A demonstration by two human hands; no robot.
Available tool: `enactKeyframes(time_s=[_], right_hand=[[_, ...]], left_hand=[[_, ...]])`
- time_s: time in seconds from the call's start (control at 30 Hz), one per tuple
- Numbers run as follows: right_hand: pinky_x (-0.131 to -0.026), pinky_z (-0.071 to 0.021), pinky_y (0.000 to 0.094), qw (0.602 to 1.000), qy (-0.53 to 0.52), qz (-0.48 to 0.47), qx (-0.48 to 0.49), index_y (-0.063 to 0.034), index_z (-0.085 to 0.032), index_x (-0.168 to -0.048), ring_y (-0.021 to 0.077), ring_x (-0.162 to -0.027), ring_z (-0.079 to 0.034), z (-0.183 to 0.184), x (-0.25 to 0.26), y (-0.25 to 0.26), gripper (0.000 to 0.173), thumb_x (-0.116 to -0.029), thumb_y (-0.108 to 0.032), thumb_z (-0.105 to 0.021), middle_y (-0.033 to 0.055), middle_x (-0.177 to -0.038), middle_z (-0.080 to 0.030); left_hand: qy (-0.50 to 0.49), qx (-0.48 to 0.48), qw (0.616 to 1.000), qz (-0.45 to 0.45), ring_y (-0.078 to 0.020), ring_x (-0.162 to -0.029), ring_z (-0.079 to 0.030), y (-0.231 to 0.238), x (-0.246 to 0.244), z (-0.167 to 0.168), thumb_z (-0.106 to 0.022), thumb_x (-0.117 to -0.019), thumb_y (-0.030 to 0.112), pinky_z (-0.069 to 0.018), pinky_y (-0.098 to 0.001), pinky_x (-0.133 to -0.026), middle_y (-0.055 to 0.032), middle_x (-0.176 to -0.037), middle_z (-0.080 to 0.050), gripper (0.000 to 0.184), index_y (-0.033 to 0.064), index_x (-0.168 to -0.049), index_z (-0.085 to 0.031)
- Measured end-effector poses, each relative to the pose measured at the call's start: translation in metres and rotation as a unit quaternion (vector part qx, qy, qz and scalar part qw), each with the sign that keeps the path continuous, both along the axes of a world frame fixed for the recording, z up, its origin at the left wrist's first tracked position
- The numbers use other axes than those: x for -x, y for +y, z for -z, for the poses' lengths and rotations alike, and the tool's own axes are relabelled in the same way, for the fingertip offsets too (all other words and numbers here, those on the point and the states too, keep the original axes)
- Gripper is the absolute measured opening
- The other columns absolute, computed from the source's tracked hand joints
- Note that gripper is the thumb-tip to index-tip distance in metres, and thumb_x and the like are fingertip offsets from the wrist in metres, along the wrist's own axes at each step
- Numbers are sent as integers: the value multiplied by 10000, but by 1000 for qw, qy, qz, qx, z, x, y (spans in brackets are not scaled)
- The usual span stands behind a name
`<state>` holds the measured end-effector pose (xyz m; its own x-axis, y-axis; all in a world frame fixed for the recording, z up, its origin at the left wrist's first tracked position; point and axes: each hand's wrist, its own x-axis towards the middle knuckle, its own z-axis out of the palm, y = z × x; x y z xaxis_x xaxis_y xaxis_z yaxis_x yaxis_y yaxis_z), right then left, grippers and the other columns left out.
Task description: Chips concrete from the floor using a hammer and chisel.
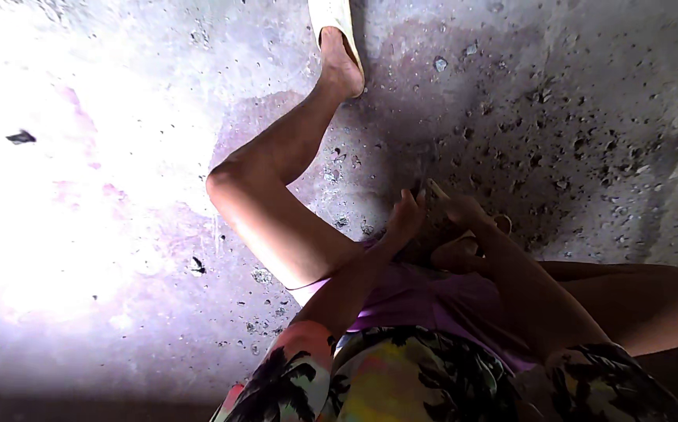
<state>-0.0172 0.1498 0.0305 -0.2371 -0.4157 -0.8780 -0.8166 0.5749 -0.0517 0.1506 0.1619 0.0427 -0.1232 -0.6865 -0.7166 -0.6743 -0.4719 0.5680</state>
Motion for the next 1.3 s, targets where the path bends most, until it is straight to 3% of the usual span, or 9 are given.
enactKeyframes(time_s=[0.07, 0.13, 0.33, 0.47, 0.6, 0.7, 0.77, 1.1, 1.3], right_hand=[[-974, -490, 679, 1000, 13, -20, -10, 24, -636, -1280, 455, -1222, -619, -5, -6, 3, 460, -1102, -333, -406, 280, -1281, -648], [-975, -485, 682, 1000, 14, -23, -10, 19, -635, -1291, 457, -1230, -613, -6, -5, -3, 435, -1099, -299, -408, 277, -1296, -644], [-989, -469, 688, 1000, 0, -9, 1, 24, -655, -1255, 456, -1235, -610, -3, 0, 1, 578, -1121, -448, -348, 282, -1278, -650], [-1016, -476, 653, 1000, 8, -20, -19, 25, -633, -1289, 434, -1263, -603, -9, -2, 4, 548, -1129, -406, -335, 271, -1317, -635], [-971, -473, 656, 999, -33, 12, -2, 63, -621, -1248, 465, -1141, -636, -8, 28, 43, 639, -1134, -469, -286, 316, -1197, -649], [-749, -500, 595, 993, -42, 99, 40, 66, -627, -1079, 393, -806, -624, 2, 48, 62, 706, -1117, -542, -271, 264, -911, -618], [-719, -489, 581, 989, -54, 122, 61, 66, -613, -1054, 372, -770, -598, 0, 51, 56, 708, -1117, -544, -259, 244, -874, -593], [-916, -483, 663, 995, -72, 38, 53, 104, -629, -1132, 475, -1056, -645, 5, 31, 41, 725, -1125, -516, -253, 330, -1080, -648], [-946, -487, 660, 998, -45, 1, 46, 78, -629, -1168, 474, -1127, -643, 3, 28, 41, 664, -1129, -486, -280, 321, -1149, -655]], left_hand=[[11, -67, 997, 43, -381, -936, -706, -8, -6, 11, -335, -1110, 503, -568, -573, -810, -250, -1053, -676, 587, -13, -1323, -516], [31, -30, 999, 32, -406, -882, -695, -16, -14, 13, -311, -1100, 549, -559, -593, -759, -266, -1003, -667, 642, -22, -1268, -551], [8, 48, 999, -9, -384, -761, -699, 4, -8, 1, -315, -1093, 563, -584, -538, -671, -226, -873, -659, 614, 20, -1342, -457], [5, -94, 993, 66, -371, -967, -692, -24, -5, 12, -316, -1121, 476, -553, -553, -841, -266, -1101, -660, 591, -41, -1287, -547], [19, -72, 997, 18, -350, -879, -690, -21, -14, 14, -297, -1118, 496, -558, -536, -779, -234, -1019, -659, 583, -9, -1272, -546], [19, -81, 996, -28, -313, -781, -665, -21, -16, 18, -272, -1123, 491, -559, -502, -718, -208, -951, -635, 594, -16, -1219, -566], [16, -87, 996, -35, -337, -832, -665, -25, -19, 15, -271, -1123, 487, -546, -526, -763, -227, -986, -641, 602, -25, -1238, -565], [15, -68, 997, -34, -313, -732, -658, -18, -20, 2, -280, -1117, 512, -566, -502, -685, -207, -929, -624, 604, -14, -1246, -545], [13, -26, 1000, -11, -350, -856, -682, -18, -19, -13, -302, -1115, 505, -559, -531, -765, -227, -1001, -646, 585, -6, -1277, -537]])
